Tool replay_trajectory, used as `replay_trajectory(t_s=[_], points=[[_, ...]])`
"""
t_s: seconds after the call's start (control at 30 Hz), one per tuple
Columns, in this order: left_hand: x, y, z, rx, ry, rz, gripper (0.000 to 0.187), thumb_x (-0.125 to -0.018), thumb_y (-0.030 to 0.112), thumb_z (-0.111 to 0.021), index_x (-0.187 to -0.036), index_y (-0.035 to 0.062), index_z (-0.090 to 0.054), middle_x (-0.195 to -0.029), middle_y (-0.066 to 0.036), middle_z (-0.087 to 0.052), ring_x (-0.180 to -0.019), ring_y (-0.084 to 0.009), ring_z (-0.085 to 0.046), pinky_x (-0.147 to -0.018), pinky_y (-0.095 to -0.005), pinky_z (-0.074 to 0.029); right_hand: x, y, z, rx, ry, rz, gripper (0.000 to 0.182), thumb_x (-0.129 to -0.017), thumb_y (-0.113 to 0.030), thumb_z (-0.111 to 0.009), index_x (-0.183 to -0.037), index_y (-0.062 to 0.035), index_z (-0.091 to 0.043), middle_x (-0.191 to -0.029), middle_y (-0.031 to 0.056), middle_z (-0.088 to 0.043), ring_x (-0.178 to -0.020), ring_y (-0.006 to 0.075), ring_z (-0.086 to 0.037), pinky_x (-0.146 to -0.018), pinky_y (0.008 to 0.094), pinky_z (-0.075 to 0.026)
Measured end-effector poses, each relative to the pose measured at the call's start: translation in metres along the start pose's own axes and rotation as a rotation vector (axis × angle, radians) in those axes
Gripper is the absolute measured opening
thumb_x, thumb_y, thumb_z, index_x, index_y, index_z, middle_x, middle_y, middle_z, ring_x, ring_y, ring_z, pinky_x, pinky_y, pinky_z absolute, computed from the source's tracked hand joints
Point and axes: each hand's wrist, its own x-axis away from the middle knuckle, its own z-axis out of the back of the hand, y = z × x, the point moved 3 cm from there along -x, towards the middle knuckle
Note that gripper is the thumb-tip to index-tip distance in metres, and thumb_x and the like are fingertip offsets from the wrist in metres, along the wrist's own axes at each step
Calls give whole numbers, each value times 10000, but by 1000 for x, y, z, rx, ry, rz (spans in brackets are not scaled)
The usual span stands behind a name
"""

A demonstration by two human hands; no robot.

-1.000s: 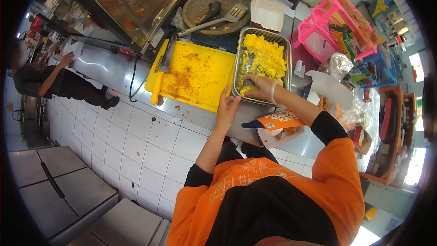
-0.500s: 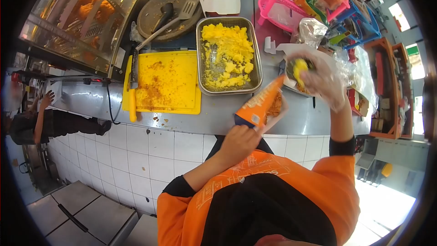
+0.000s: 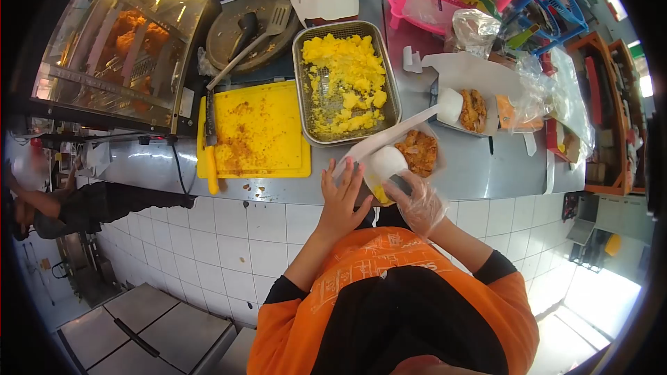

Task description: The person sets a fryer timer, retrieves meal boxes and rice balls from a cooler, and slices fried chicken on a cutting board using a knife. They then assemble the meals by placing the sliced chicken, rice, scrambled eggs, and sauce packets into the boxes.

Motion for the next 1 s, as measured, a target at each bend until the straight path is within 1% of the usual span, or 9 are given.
replay_trajectory(t_s=[0.2, 0.27, 0.33, 0.4, 0.47, 0.6, 0.73, 0.9, 1.0], points=[[32, -24, 6, -79, 265, -89, 528, -816, 139, -653, -1320, 77, -506, -1403, -161, -430, -1328, -393, -290, -1051, -557, -231, -29, 2, 12, -20, -222, 189, 504, -771, -60, -607, -1265, -117, -529, -1139, 121, -580, -925, 298, -628, -738, 392, -536], [33, -67, 7, 195, 351, 75, 588, -807, 158, -681, -1340, 47, -461, -1376, -190, -424, -1309, -385, -303, -1058, -535, -237, -64, -6, 52, -83, -340, 287, 489, -780, -72, -613, -1260, -89, -527, -1137, 117, -614, -974, 274, -632, -772, 387, -528], [19, -78, 21, 276, 376, 191, 690, -791, 212, -714, -1371, 17, -395, -1385, -224, -385, -1308, -395, -300, -1068, -528, -233, -121, -22, 103, -60, -130, 387, 447, -823, -113, -594, -1264, -94, -526, -1134, 121, -638, -976, 258, -648, -765, 387, -533], [-36, -70, 51, 143, 389, 238, 841, -770, 300, -752, -1412, -12, -308, -1430, -262, -313, -1324, -423, -280, -1082, -535, -219, -187, -16, 112, -156, -62, 405, 473, -815, -82, -610, -1276, -77, -507, -1157, 176, -619, -1018, 335, -629, -846, 396, -522], [-62, -83, 38, 9, 275, 263, 1083, -688, 440, -800, -1453, -17, -184, -1479, -279, -211, -1364, -453, -212, -1103, -562, -172, -257, -20, 97, 257, -490, 61, 398, -894, -127, -520, -1287, -91, -465, -1139, 189, -619, -1010, 341, -629, -834, 417, -517], [-85, -89, 15, -22, 267, 257, 1225, -626, 534, -802, -1474, -21, -113, -1524, -260, -133, -1419, -428, -108, -1122, -584, -91, -341, 87, -41, 377, -394, 43, 330, -963, -125, -356, -1288, -107, -408, -1173, 193, -577, -980, 349, -636, -816, 463, -511], [-83, -87, 18, -30, 306, 268, 1268, -596, 590, -789, -1470, -29, -110, -1520, -265, -145, -1416, -450, -108, -1111, -610, -89, -311, 59, -70, 582, -443, -8, 323, -924, -79, -392, -1239, -11, -410, -1209, 235, -501, -983, 387, -628, -811, 469, -511], [-82, -89, 13, -20, 313, 264, 1279, -606, 573, -778, -1481, -30, -66, -1543, -243, -94, -1438, -409, -66, -1124, -587, -48, -242, 34, -76, 386, -339, 383, 413, -838, -52, -515, -1234, 22, -427, -1192, 277, -509, -987, 389, -625, -786, 434, -522], [-81, -93, 5, -9, 332, 232, 1287, -604, 557, -788, -1490, -4, -41, -1543, -244, -92, -1436, -416, -73, -1116, -603, -46, -221, 9, -52, 274, -511, 209, 408, -837, -107, -543, -1223, 7, -475, -1107, 252, -592, -974, 381, -627, -821, 432, -512]])
